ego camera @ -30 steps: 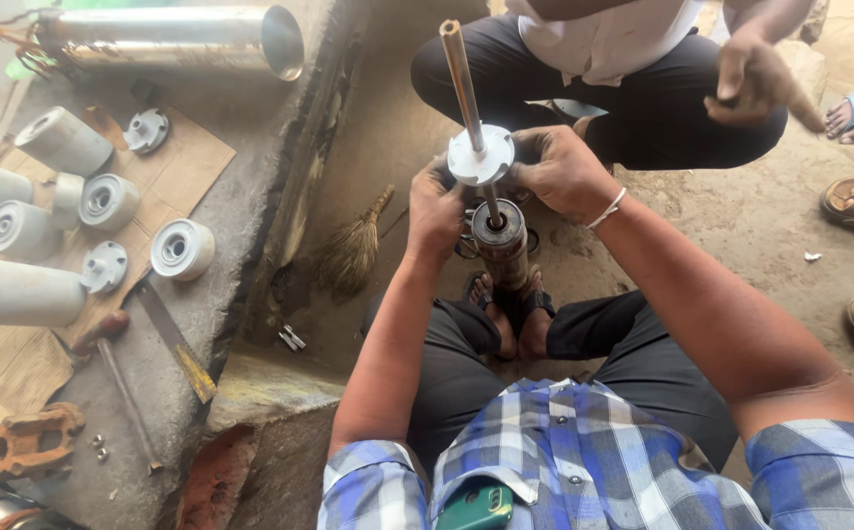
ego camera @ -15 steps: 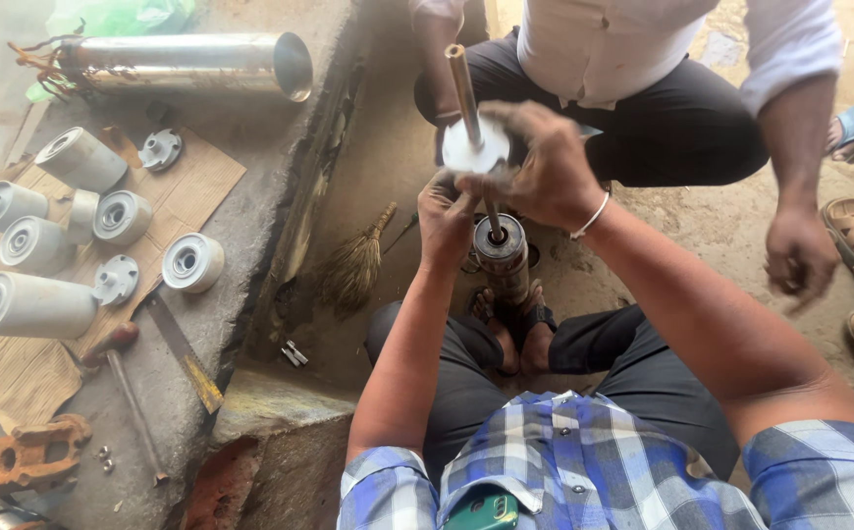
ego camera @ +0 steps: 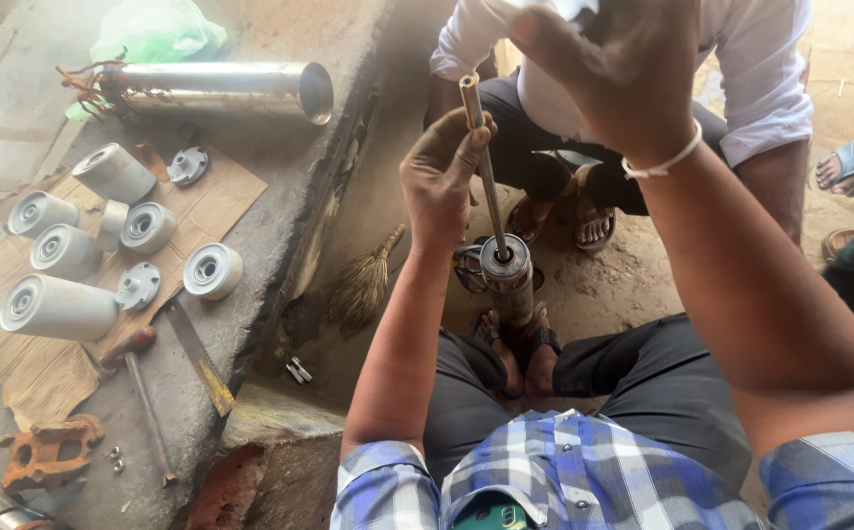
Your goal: The person sits on the ground assembling a pump-like device. They insert a long metal pipe into the cylindrical pump body, fit white plastic end caps and bearings onto it, and tap the parts into place using a mallet while another person assists by holding parts.
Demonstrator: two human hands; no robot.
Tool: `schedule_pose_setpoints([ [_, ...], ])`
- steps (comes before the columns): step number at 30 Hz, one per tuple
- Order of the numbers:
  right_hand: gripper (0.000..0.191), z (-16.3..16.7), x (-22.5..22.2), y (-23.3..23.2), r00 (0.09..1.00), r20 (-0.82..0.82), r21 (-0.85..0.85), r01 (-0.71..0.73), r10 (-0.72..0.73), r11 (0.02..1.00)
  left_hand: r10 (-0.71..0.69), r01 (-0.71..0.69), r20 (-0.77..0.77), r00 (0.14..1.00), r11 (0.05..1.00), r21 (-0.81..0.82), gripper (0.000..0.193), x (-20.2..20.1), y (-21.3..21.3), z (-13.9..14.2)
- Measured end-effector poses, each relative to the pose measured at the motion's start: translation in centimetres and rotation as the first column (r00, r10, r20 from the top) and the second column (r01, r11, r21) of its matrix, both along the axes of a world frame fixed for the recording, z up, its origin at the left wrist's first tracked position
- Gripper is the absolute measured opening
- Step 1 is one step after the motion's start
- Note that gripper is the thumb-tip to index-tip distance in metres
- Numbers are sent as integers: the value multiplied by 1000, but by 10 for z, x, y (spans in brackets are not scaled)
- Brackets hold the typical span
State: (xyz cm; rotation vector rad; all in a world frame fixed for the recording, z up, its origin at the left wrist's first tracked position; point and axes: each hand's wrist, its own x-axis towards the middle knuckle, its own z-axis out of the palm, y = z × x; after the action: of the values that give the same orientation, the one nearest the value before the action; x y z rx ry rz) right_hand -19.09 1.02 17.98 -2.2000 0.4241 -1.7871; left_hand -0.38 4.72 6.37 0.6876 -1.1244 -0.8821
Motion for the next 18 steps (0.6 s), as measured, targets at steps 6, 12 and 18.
schedule_pose_setpoints([
  [6, 58, -34, -6, 1, 970, 113, 229, -238, 217, 944, 21, -21, -6, 1000, 993, -117, 28, 4, -12, 33],
  [12, 69, -42, -2, -10, 992, -120, 174, -10, 31, 985, -2, -22, -241, 971, 995, -97, 25, 27, -28, 54],
  [18, 74, -32, 19, -7, 926, -342, -40, 156, -160, 987, 147, -56, -457, 877, 977, 206, 29, 70, -20, -1],
])
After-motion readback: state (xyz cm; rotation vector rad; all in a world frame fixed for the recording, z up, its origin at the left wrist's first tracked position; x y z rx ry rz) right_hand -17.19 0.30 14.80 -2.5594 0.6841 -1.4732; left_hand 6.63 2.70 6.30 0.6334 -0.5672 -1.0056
